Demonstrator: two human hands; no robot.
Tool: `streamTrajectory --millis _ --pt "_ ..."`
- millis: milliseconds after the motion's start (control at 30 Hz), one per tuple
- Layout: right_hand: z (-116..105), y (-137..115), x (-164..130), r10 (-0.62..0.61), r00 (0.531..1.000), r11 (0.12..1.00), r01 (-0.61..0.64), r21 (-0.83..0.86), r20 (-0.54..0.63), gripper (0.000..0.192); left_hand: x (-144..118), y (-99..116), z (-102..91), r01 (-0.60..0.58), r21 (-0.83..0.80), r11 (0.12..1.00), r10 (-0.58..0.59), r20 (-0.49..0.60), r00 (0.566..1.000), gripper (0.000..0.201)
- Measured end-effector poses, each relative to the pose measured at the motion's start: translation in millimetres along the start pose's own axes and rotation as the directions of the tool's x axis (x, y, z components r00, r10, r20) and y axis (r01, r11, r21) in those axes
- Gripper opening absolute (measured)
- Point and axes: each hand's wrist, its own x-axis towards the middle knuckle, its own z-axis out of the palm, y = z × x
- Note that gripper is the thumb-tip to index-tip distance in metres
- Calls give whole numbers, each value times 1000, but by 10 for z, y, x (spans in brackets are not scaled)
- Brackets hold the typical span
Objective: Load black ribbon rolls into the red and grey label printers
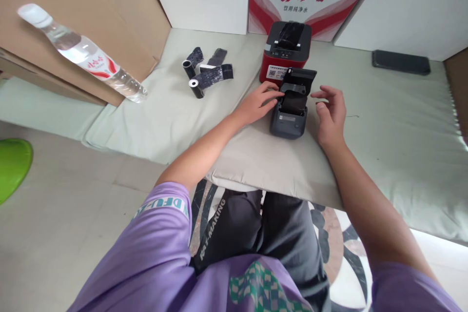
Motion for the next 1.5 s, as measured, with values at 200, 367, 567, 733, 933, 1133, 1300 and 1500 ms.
streamTrajectory --millis 200,367,567,733,933,1133,1300,1500 --pt "-18 -221 -42 47 998 999 -46 -25 39 80 -2 92 -41 -16 -19 1000 16 -7 1000 48" --pt "-21 -281 -39 26 997 974 -43 223 78 80 8 131 -79 -26 -58 998 26 2 1000 43" --pt "10 -298 -51 10 999 998 -11 54 32 40 5 227 -47 -21 -79 997 28 85 996 39" --pt "3 -272 78 -48 987 985 72 -157 153 30 -13 347 -44 -36 -84 996 47 134 990 47" --pt "9 -502 510 201 919 807 42 -590 340 21 -38 349 -70 -42 -41 998 46 112 993 49" --pt "286 -920 793 431 775 541 187 -820 462 17 -22 295 -33 -70 -60 996 76 100 992 41" --pt "200 -907 836 331 792 602 241 -761 513 38 26 186 -3 -19 -70 997 22 41 999 24" --pt "-194 -1109 866 222 917 903 -64 -425 332 37 68 66 46 142 -19 990 -139 129 982 12"
